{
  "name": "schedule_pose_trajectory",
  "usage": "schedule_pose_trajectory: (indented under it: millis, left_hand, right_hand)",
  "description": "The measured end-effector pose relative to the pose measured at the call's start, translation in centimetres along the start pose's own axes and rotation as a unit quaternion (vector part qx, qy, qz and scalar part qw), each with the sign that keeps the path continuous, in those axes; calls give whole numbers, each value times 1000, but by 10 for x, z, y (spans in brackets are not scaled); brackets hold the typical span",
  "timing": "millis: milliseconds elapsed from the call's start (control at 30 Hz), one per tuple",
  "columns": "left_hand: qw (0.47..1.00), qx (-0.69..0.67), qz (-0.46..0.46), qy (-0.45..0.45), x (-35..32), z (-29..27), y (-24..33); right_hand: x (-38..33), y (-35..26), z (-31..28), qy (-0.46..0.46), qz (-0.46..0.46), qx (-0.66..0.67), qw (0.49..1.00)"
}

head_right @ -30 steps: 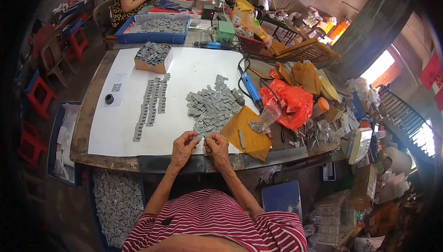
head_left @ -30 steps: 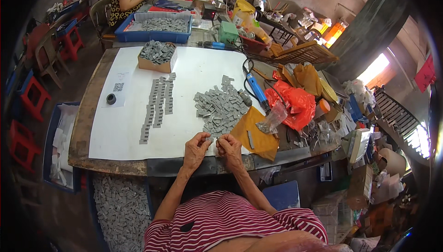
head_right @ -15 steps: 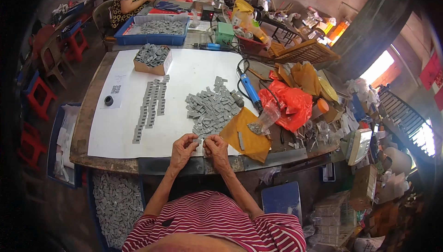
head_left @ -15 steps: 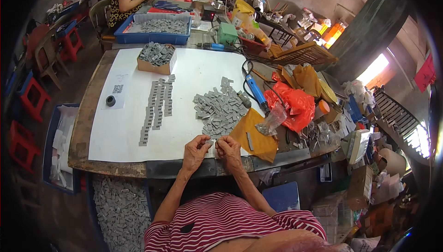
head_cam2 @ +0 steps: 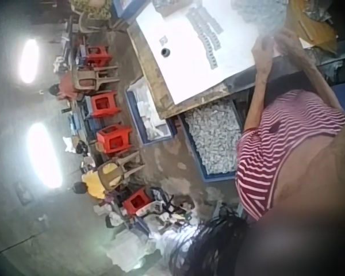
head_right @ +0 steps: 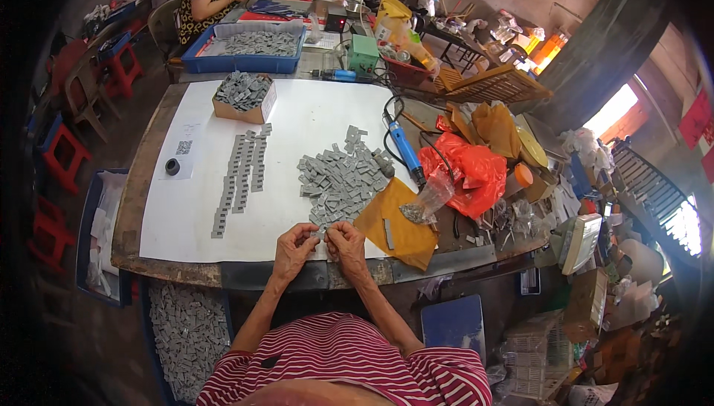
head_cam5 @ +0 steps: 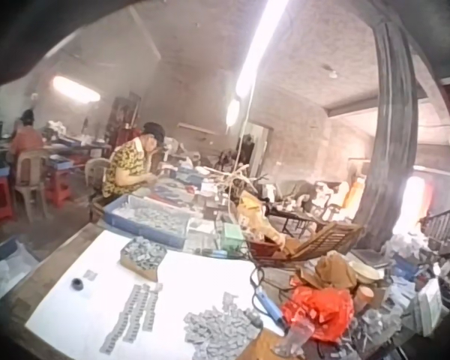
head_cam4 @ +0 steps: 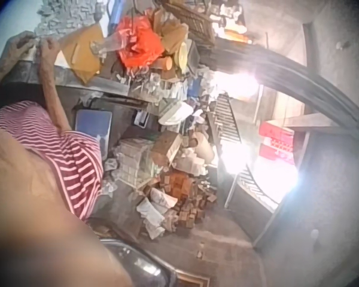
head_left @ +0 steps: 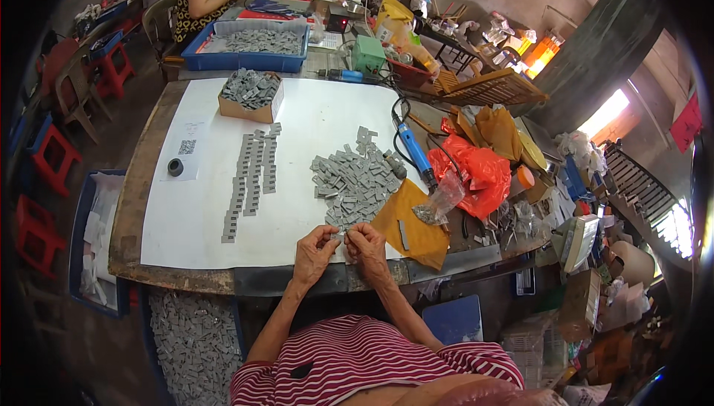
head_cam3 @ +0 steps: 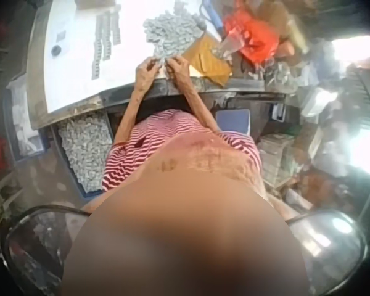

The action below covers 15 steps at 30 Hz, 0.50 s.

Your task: Sorting and organizing small grey hardware components on a workbench.

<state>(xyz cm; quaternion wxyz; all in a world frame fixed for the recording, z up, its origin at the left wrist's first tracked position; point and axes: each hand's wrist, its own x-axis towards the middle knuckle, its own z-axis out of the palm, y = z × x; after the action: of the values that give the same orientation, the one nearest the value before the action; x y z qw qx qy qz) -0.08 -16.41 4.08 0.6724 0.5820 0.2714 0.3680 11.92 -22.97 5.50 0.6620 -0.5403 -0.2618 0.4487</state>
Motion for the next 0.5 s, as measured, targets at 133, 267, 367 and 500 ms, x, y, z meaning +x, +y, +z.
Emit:
schedule_pose_trajectory:
  millis: [133, 267, 367, 500]
  left_hand:
    - [1000, -2, -4, 2, 1, 1, 0]
    - [1000, -8, -9, 4, 1, 1, 1]
    - [1000, -14, -5, 10, 0, 0, -1]
    - [1000, -16, -9, 20, -1, 0, -1]
  right_hand:
    - [6, 1, -4, -5, -17, -8, 1000]
    - [9, 3, -4, -9, -11, 6, 1000]
    - [10, 3, -1, 2, -11, 7, 1000]
    - [12, 4, 0, -3, -12, -8, 1000]
